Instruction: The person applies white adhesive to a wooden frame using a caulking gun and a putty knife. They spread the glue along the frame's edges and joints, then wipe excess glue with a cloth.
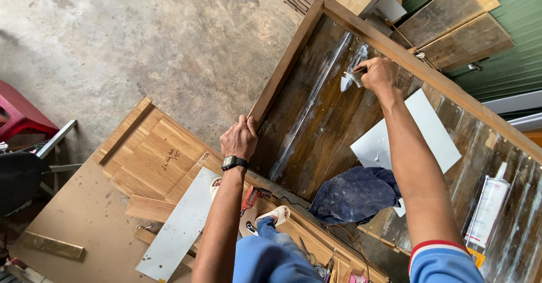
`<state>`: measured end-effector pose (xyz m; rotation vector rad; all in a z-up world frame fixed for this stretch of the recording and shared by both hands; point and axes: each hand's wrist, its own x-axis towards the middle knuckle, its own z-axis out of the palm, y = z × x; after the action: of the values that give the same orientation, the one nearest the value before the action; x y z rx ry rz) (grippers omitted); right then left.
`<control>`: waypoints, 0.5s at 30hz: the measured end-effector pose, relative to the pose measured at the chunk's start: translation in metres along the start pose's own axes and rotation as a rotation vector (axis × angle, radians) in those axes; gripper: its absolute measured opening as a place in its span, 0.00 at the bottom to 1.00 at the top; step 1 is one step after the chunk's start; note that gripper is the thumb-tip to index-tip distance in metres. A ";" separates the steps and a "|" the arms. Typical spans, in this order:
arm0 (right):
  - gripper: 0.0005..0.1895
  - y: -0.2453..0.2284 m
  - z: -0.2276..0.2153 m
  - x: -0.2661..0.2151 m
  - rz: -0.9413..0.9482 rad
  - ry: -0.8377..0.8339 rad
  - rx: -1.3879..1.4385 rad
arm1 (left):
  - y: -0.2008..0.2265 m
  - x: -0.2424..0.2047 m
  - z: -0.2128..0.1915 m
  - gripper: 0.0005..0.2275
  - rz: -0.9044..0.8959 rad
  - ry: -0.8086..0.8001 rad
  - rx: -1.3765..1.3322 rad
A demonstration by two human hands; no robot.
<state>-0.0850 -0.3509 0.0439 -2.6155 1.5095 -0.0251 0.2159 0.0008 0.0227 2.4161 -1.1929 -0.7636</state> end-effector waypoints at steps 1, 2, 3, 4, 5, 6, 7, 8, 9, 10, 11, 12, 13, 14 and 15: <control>0.20 -0.005 -0.004 -0.008 0.003 0.001 0.000 | 0.001 0.000 -0.001 0.21 0.003 -0.001 0.001; 0.20 -0.011 -0.008 -0.016 -0.005 0.006 0.042 | 0.002 0.000 -0.002 0.21 0.000 0.000 0.002; 0.21 -0.016 -0.011 -0.025 -0.013 0.009 0.084 | 0.003 -0.002 -0.003 0.21 -0.004 0.000 0.002; 0.21 -0.008 0.001 -0.025 -0.009 0.008 0.084 | 0.003 -0.002 -0.002 0.21 -0.001 -0.003 0.003; 0.19 0.001 0.012 -0.025 -0.025 -0.005 0.039 | 0.003 -0.002 -0.001 0.21 0.002 0.003 0.009; 0.19 0.009 0.024 -0.025 -0.041 -0.018 -0.006 | 0.002 -0.002 0.000 0.21 0.005 0.010 0.016; 0.19 -0.002 0.015 -0.032 -0.039 -0.018 -0.007 | 0.003 -0.003 -0.001 0.21 0.006 0.009 0.015; 0.19 -0.013 0.006 -0.039 -0.076 0.005 0.061 | 0.003 -0.004 -0.001 0.21 0.010 0.016 0.011; 0.19 -0.024 -0.002 -0.048 -0.112 0.029 0.128 | 0.003 -0.005 -0.002 0.21 0.015 0.022 0.008; 0.19 -0.022 0.006 -0.049 -0.109 0.029 0.128 | 0.001 -0.005 0.000 0.21 0.018 0.020 0.009; 0.20 -0.020 0.013 -0.049 -0.071 0.009 0.055 | 0.000 -0.003 0.002 0.21 0.020 0.026 0.016; 0.21 -0.018 0.021 -0.049 -0.034 -0.012 -0.018 | -0.001 -0.002 0.004 0.21 0.023 0.031 0.024; 0.21 -0.022 0.019 -0.051 -0.031 -0.012 -0.018 | -0.001 -0.002 0.003 0.21 0.025 0.029 0.024; 0.21 -0.025 0.018 -0.052 -0.035 -0.028 -0.022 | 0.000 -0.003 0.002 0.21 0.027 0.032 0.021; 0.21 -0.028 0.016 -0.054 -0.039 -0.042 -0.026 | 0.000 -0.003 0.001 0.21 0.031 0.036 0.017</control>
<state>-0.0866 -0.2892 0.0337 -2.6483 1.4547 0.0462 0.2135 0.0029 0.0225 2.4094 -1.2246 -0.7007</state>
